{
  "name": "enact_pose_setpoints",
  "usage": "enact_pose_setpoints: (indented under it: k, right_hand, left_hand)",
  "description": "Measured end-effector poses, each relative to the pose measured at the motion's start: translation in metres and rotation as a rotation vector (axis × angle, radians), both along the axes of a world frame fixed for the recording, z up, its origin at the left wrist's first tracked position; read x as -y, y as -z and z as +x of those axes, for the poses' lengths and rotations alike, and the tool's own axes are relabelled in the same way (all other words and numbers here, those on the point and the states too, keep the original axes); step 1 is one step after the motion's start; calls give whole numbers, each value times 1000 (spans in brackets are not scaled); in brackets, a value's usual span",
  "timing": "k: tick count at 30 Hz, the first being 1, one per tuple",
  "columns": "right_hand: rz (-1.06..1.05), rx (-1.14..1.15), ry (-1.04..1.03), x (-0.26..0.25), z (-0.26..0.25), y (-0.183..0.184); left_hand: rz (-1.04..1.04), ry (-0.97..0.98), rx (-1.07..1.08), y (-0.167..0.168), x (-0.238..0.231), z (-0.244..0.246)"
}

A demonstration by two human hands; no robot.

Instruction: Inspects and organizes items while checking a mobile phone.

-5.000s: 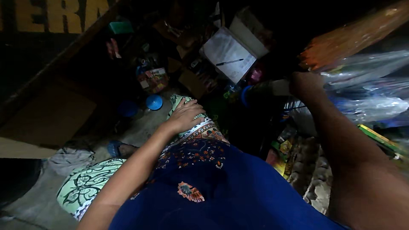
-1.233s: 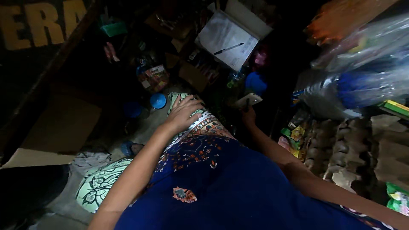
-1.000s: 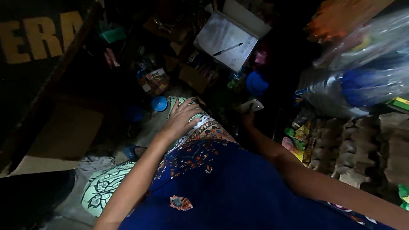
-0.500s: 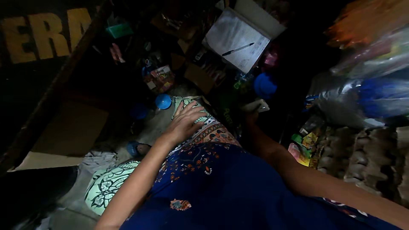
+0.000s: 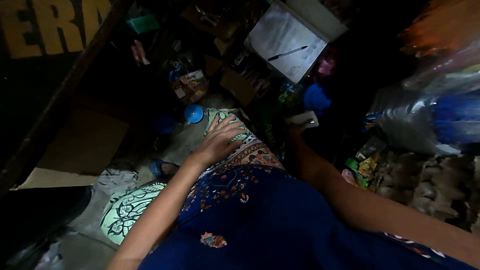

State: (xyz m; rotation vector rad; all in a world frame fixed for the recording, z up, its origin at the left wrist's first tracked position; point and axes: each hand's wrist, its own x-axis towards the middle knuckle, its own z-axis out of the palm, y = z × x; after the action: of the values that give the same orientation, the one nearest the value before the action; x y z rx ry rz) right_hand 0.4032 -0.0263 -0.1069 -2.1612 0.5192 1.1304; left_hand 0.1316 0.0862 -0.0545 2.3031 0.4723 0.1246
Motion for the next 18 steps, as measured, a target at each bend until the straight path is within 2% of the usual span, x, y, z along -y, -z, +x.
enact_pose_setpoints:
  k: [1, 2, 3, 5, 8, 13, 14, 16, 18]
  right_hand:
    - [-3, 73, -58, 10, -3, 22]
    - [6, 250, -111, 26, -9, 63]
    - [7, 291, -157, 40, -7, 91]
    - [-19, 236, -131, 50, 1, 106]
    - [51, 242, 35, 50, -8, 94]
    - [42, 248, 61, 42, -16, 85]
    - [23, 243, 67, 35, -16, 75]
    - [-30, 91, 63, 13, -8, 20]
    - [-127, 72, -38, -6, -7, -16]
  left_hand:
    - [-14, -4, -4, 0, -1, 0]
    - [-27, -6, -4, 0, -1, 0]
    - [-37, -6, 0, 1, -1, 0]
    - [-38, 5, 9, 2, -1, 3]
    - [-41, 17, 21, 4, -1, 6]
    - [-32, 19, 21, 6, -3, 3]
    - [-31, 16, 21, 5, -3, 3]
    - [-34, 8, 30, 3, -3, 1]
    - [-43, 2, 9, -1, -3, 0]
